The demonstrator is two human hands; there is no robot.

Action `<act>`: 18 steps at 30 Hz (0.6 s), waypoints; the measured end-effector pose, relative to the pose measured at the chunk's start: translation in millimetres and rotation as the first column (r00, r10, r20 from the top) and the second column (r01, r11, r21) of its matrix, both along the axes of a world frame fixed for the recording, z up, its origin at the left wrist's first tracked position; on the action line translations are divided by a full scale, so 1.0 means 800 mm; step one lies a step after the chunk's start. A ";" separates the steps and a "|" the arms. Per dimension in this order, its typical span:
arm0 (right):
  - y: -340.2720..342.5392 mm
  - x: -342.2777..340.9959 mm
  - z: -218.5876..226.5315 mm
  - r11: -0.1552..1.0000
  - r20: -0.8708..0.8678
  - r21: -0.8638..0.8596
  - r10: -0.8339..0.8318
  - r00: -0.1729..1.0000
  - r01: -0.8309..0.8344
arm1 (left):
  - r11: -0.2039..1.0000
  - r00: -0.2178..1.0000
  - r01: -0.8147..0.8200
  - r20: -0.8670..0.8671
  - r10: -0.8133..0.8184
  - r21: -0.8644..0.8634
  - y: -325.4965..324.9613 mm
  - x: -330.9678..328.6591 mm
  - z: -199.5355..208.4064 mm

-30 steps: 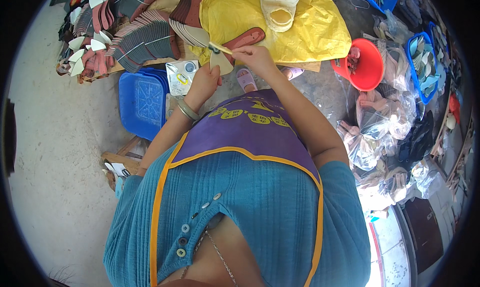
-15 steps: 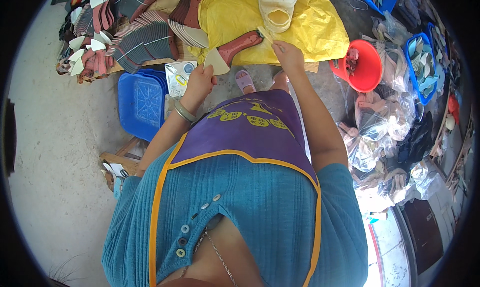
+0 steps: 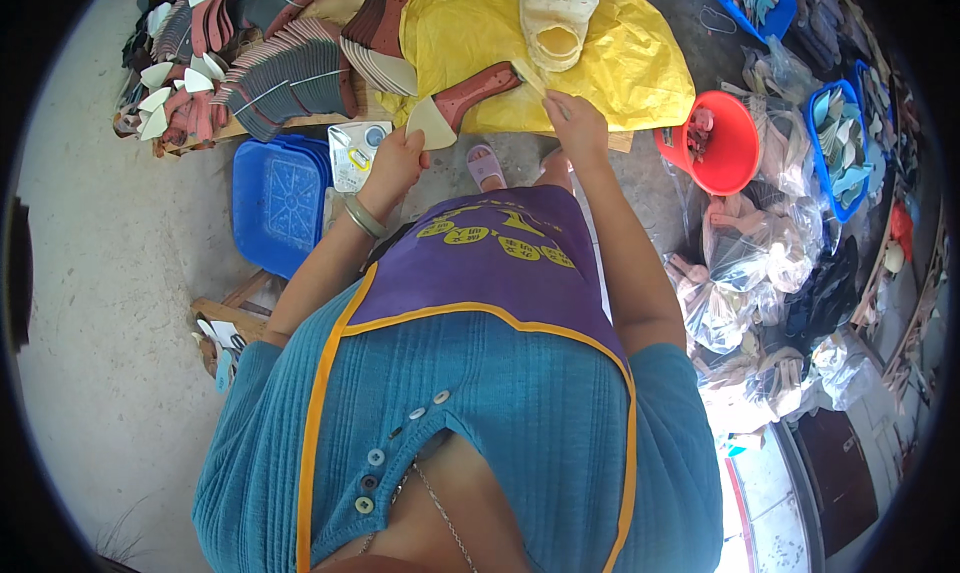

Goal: The person applies glue onto shoe insoles using a brush and handles various shoe components and straps on the workbench.

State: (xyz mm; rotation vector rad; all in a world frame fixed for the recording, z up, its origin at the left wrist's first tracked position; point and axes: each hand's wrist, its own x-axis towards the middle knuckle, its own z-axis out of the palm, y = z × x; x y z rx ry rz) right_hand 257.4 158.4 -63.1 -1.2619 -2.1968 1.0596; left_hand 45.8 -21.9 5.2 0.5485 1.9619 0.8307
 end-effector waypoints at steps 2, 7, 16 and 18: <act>0.000 0.003 -0.013 0.998 0.153 0.051 0.029 0.988 -0.037 | 1.000 1.000 -0.011 0.012 0.011 -0.006 0.001 0.001 0.001; -0.063 0.008 0.000 0.983 -0.020 -0.135 0.124 0.992 -0.126 | 0.998 0.998 -0.063 0.026 0.062 0.029 -0.005 0.004 -0.013; -0.065 -0.002 0.028 0.975 -0.069 -0.190 0.105 0.992 -0.116 | 0.998 0.996 -0.065 0.068 0.064 0.018 0.001 0.006 0.008; -0.080 -0.003 0.038 0.951 -0.096 -0.191 0.227 0.969 -0.242 | 0.992 0.985 -0.120 0.128 0.115 0.033 -0.001 0.006 0.006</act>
